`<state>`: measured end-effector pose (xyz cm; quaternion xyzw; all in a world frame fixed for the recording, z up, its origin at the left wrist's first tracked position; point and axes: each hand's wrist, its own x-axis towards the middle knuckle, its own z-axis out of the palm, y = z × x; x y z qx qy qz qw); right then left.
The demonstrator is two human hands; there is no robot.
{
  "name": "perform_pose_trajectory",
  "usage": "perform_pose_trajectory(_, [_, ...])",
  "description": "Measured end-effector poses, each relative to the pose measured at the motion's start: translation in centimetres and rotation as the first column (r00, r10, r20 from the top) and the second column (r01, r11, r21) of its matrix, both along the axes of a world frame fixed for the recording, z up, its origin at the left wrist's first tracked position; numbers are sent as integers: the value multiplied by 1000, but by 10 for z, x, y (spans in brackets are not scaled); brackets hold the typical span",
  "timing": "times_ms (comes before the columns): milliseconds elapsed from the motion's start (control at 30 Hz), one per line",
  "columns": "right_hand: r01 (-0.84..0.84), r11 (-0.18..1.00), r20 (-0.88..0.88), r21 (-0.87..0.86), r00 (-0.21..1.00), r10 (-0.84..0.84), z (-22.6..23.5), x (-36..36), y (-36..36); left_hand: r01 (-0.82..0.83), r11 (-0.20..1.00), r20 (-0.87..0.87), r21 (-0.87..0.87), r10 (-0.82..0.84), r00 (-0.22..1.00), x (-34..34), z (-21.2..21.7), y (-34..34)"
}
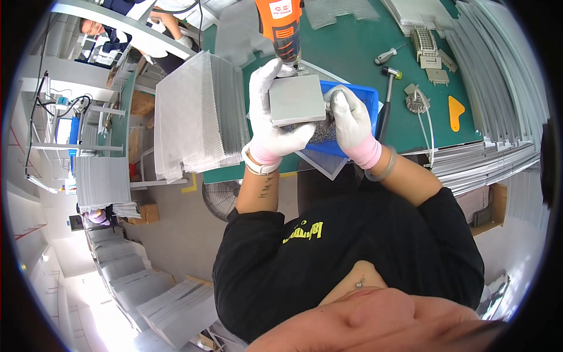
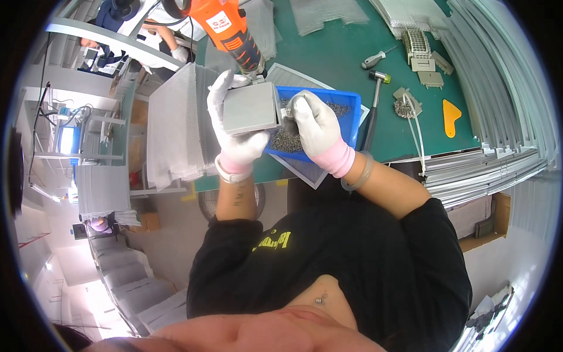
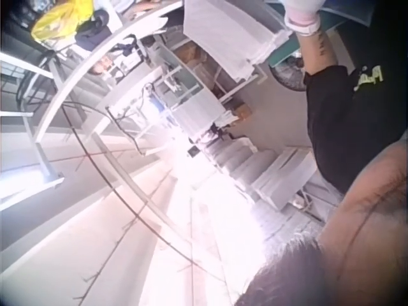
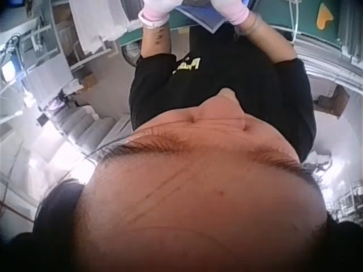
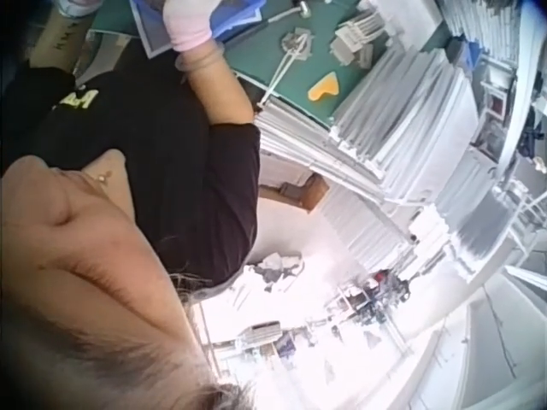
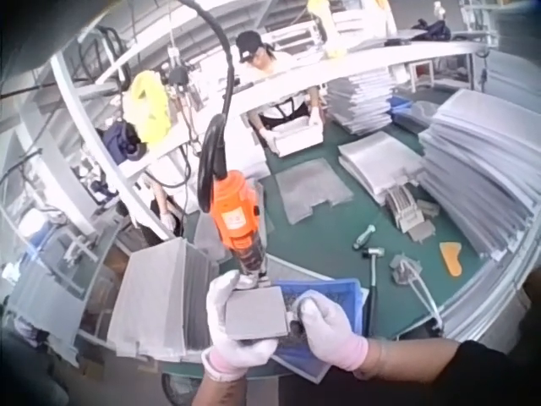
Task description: Assembling metal mesh filters with frames and clips using an electric screwdriver.
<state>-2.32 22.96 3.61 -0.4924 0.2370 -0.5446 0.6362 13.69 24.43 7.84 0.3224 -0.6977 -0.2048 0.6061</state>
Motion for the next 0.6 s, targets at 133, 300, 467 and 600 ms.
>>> perform_pose_trajectory(133, [-54,997,-9,49,999,54,-18,1,-9,-10,999,48,-31,11,999,4,0,-2])
perform_pose_trajectory(300, [-33,998,-167,-51,986,24,-15,-5,-24,10,998,74,-58,-6,997,11,0,-3])
perform_pose_trajectory(467, [-105,966,-93,-236,992,85,-3,-10,-31,14,1000,70,-17,-13,997,7,0,-6])
perform_pose_trajectory(600, [-182,923,-205,-340,972,116,5,-20,-32,5,999,106,-43,-1,994,4,0,-11])
